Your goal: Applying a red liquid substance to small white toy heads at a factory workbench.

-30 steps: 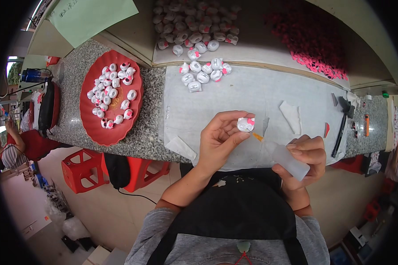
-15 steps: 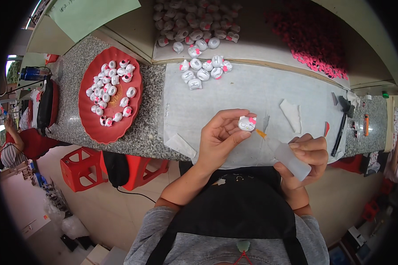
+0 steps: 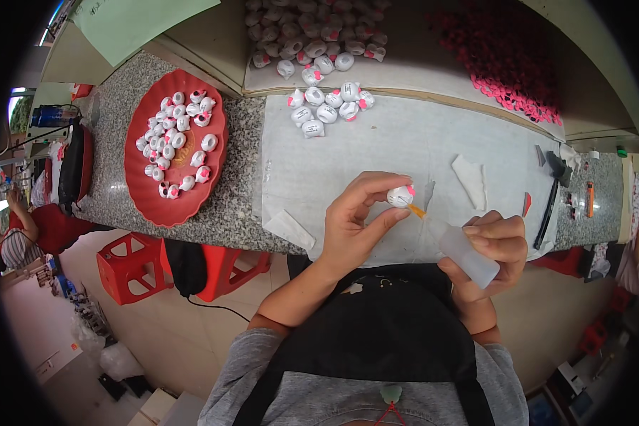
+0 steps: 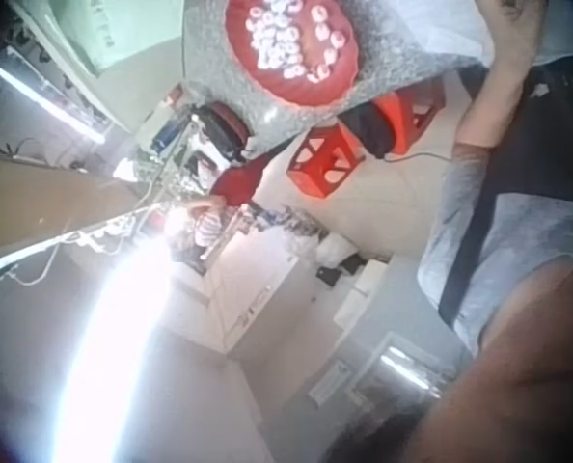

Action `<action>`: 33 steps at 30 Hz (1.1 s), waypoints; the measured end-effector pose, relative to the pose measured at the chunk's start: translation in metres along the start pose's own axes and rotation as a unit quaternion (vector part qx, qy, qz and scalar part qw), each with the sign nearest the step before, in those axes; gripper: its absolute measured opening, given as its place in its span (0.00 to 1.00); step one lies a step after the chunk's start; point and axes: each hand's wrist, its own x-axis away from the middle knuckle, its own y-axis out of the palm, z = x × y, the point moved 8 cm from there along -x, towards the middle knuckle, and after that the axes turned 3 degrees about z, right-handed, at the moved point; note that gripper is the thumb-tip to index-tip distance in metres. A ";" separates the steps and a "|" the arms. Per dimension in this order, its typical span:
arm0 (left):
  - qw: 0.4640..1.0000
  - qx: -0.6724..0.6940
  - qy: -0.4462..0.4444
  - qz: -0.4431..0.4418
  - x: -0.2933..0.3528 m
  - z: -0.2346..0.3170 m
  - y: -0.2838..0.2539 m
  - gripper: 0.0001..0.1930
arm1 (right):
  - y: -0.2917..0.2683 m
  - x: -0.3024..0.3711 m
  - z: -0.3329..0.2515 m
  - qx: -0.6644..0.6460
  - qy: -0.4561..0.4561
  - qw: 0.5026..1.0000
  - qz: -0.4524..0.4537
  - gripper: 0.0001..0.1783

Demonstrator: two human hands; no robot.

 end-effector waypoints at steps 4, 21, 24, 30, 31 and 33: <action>1.000 -0.018 0.005 -0.004 -0.001 -0.001 0.000 0.17 | 0.002 -0.001 0.002 -0.004 0.001 1.000 -0.019 0.20; 0.994 0.039 -0.003 0.098 -0.009 -0.001 -0.028 0.16 | -0.026 -0.051 0.086 -0.102 0.230 0.968 0.006 0.15; 0.994 0.051 -0.012 0.095 -0.008 0.000 -0.025 0.17 | -0.016 -0.083 0.118 -0.028 0.255 0.964 -0.073 0.12; 0.995 0.045 -0.016 0.086 -0.005 0.003 -0.020 0.17 | 0.024 -0.142 0.151 0.453 -0.153 0.869 -0.128 0.14; 0.995 0.043 -0.014 0.085 -0.005 0.003 -0.019 0.17 | 0.030 -0.145 0.155 0.489 -0.147 0.850 -0.133 0.15; 0.995 0.040 -0.014 0.085 -0.004 0.003 -0.022 0.17 | 0.039 -0.153 0.181 0.572 -0.016 0.800 -0.181 0.16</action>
